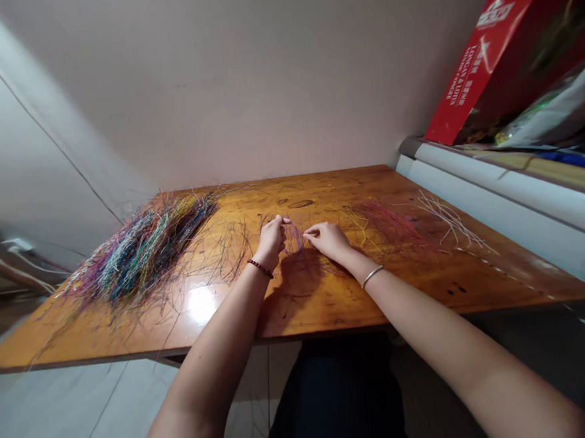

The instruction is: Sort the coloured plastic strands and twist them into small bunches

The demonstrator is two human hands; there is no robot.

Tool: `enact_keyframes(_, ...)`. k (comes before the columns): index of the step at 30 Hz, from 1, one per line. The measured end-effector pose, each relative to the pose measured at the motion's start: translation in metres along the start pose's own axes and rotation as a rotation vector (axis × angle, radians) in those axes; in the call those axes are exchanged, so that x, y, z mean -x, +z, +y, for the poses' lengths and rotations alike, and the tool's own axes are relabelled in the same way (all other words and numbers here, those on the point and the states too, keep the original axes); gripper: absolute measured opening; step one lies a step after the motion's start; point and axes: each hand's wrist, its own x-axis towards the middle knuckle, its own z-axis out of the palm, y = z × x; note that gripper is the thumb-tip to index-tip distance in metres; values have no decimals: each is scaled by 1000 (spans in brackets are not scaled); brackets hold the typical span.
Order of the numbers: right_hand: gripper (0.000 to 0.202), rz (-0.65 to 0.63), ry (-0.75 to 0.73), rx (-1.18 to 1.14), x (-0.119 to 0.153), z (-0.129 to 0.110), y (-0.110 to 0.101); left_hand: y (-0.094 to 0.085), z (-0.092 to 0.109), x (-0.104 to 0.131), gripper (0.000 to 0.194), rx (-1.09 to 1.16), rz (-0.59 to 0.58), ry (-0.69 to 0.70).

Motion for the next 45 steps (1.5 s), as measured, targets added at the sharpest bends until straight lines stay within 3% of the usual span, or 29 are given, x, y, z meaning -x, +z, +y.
enact_keyframes(4, 26, 23, 100, -51, 0, -2, 3, 2, -1, 1, 28, -39, -52, -27)
enact_keyframes(8, 28, 121, 95, -196, -4, -7, -2, 5, -1, 5, 27, -112, -125, -15)
enact_keyframes(10, 28, 71, 127, -402, -4, -10, -7, 6, -1, 7, 27, -162, -181, 3)
enact_keyframes(13, 32, -101, 197, -773, -2, -16, -17, 7, -2, 9, 30, -220, -258, 31)
enact_keyframes(17, 37, -109, 238, -976, 1, -20, -25, 9, -2, 11, 34, -305, -335, 42)
enact_keyframes(20, 40, -107, 213, -1000, 2, -22, -26, 9, -3, 12, 37, -338, -382, 23)
enact_keyframes(28, 36, -18, 51, -866, 1, -27, -24, 8, -6, 10, 34, -259, -374, -27)
enact_keyframes(31, 39, 36, 76, -878, -1, -24, -26, 7, -6, 9, 35, -249, -404, -25)
enact_keyframes(40, 41, 405, 224, -1041, -11, -8, -46, 5, -6, 7, 36, -320, -347, 13)
enact_keyframes(42, 40, 432, 237, -1052, -11, -9, -47, 7, -6, 8, 36, -357, -345, 28)
enact_keyframes(45, 42, 347, 230, -1056, -8, -13, -43, 9, -7, 10, 36, -399, -331, 50)
